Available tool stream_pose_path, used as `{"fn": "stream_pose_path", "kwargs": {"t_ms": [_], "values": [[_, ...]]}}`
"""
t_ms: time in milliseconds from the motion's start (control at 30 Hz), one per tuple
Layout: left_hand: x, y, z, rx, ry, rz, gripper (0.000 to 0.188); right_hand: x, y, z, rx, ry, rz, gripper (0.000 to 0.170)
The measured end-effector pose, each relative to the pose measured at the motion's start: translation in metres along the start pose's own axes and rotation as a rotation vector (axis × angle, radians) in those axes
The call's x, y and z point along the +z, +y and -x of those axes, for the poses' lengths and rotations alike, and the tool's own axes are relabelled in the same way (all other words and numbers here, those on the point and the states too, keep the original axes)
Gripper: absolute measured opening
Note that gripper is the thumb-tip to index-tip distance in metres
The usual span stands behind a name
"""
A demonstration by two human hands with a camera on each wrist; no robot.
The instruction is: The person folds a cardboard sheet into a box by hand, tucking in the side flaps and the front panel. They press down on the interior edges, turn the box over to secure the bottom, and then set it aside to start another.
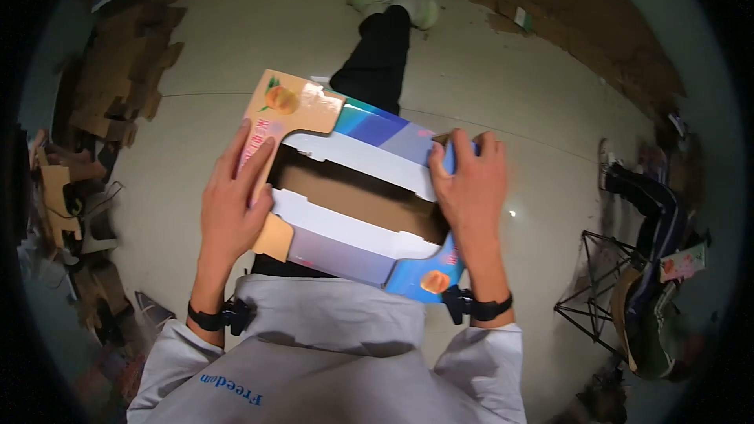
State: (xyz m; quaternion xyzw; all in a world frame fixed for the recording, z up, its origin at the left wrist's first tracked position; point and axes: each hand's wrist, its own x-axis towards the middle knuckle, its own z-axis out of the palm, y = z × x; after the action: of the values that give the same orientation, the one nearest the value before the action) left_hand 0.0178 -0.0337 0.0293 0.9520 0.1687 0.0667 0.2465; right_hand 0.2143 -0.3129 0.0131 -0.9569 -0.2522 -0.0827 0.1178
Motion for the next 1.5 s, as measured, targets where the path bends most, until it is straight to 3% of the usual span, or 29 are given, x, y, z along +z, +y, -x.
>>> {"fn": "stream_pose_path", "kwargs": {"t_ms": [100,300,600,900,1000,1200,1500], "values": [[-0.005,0.005,-0.001,0.008,0.01,-0.052,0.069,0.013,0.0,0.005,-0.008,0.056,-0.345,0.026],[-0.005,0.003,0.001,0.024,0.03,-0.038,0.067,0.015,0.003,0.005,-0.021,-0.009,-0.344,0.024],[-0.006,0.001,0.002,0.057,0.056,-0.028,0.064,0.017,-0.01,0.005,0.126,-0.01,-0.184,0.012],[-0.011,0.001,0.004,0.063,0.073,-0.014,0.061,0.023,-0.015,-0.005,0.184,-0.084,-0.199,0.012],[-0.01,0.002,0.005,0.047,0.074,-0.009,0.06,0.029,-0.012,-0.006,0.213,-0.082,-0.251,0.017],[-0.011,0.004,0.005,0.031,0.085,-0.012,0.06,0.025,-0.001,-0.003,-0.039,-0.192,-0.162,0.048],[-0.009,0.006,0.006,0.05,0.138,-0.011,0.059,0.022,-0.003,-0.004,-0.167,-0.269,-0.154,0.077]]}}
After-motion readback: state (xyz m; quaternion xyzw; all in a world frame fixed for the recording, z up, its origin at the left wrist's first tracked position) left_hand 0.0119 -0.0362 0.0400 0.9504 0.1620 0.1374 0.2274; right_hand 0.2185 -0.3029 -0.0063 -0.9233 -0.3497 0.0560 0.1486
